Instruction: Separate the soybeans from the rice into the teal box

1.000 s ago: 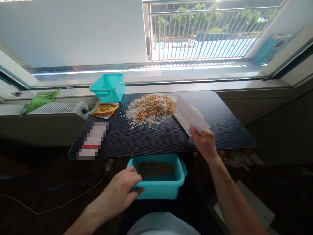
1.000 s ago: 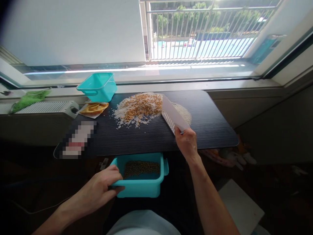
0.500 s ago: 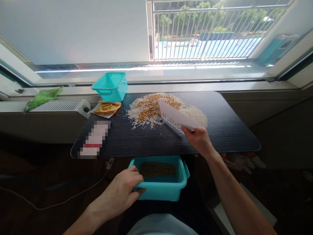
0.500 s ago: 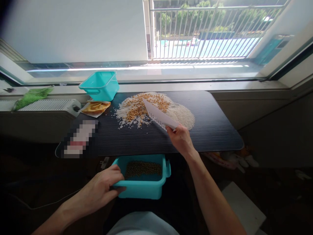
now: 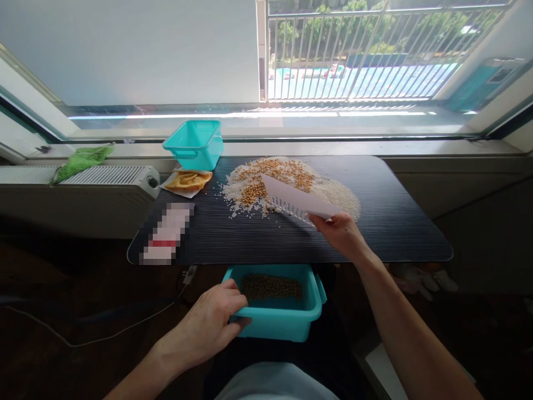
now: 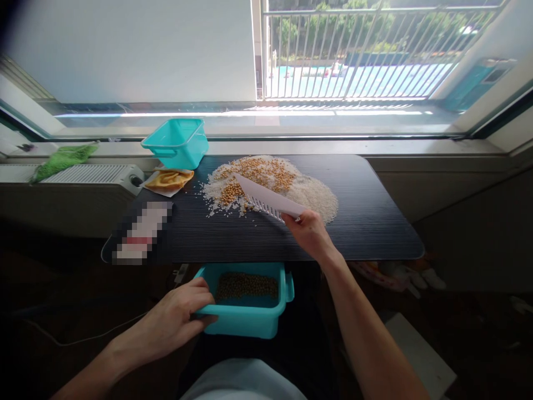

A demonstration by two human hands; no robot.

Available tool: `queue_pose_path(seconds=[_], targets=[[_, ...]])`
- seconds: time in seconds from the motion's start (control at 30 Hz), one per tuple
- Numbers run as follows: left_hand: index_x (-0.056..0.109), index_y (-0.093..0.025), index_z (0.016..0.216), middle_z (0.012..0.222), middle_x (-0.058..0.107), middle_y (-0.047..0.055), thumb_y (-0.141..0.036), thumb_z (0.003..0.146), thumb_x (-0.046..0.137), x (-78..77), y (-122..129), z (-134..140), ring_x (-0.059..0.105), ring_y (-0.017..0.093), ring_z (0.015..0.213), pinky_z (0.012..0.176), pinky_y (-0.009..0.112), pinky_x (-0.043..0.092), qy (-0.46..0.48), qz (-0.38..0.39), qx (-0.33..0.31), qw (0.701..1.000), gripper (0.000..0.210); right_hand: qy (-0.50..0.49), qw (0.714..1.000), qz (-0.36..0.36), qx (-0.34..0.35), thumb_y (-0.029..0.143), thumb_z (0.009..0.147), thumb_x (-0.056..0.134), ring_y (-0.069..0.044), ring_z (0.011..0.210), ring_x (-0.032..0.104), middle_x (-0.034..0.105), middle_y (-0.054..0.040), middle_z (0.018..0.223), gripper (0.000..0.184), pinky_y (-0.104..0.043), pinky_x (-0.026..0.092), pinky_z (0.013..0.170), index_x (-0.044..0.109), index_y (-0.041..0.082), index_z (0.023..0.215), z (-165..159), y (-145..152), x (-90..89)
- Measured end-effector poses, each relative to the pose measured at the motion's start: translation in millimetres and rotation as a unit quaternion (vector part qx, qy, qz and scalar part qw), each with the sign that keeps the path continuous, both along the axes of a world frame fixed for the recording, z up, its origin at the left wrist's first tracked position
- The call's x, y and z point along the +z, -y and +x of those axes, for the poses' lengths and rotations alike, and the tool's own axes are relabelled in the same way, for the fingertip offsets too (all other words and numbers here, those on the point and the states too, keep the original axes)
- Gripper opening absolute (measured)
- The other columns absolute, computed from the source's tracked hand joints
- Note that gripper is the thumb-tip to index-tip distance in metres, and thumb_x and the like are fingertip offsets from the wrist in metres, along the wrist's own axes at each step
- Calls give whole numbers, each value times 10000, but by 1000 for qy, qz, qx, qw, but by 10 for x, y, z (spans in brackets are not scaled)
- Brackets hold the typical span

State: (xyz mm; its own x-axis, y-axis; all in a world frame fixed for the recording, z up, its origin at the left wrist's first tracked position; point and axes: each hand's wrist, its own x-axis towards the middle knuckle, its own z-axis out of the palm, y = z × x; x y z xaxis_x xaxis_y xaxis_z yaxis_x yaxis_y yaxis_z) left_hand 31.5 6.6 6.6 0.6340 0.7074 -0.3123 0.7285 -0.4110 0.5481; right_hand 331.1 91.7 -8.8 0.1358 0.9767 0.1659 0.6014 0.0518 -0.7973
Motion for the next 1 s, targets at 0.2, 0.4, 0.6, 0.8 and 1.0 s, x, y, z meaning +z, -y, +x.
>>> queue_pose_path(seconds=[0.2,0.4,0.6,0.8,1.0], targets=[[527,-180,654,791,606,17,-149,838,552,2,-7,-1,539,173,837,747,284,435,10,-7,6,1000,188,-33,999,-21,27,378,766,635,-232,758,693,751,-32,786,273,-301,530,656,772,168,874,99,164,130],[513,-174,651,767,597,12,-146,832,573,-16,-19,5,535,176,841,737,285,423,8,-10,-1,1000,193,-37,999,-21,-26,399,752,659,-246,748,701,754,-39,758,295,-320,549,662,779,157,870,228,364,156],[495,-178,640,739,589,5,-160,842,576,-1,-20,16,537,179,851,743,283,419,8,-12,2,1000,218,-65,997,-36,8,425,743,684,-263,807,717,773,-41,850,334,-358,580,736,779,176,944,241,508,117],[500,-181,637,750,594,6,-147,825,585,8,-13,14,544,178,860,748,277,421,5,-14,6,1000,209,-79,996,-43,4,432,735,704,-275,830,722,774,-50,873,342,-377,592,761,778,173,947,210,567,130],[525,-185,657,764,613,13,-173,843,585,18,-9,7,548,186,871,770,284,430,0,-9,-2,1000,196,-70,994,-47,63,371,765,684,-247,841,709,769,-33,900,268,-338,577,767,765,195,950,221,601,93]])
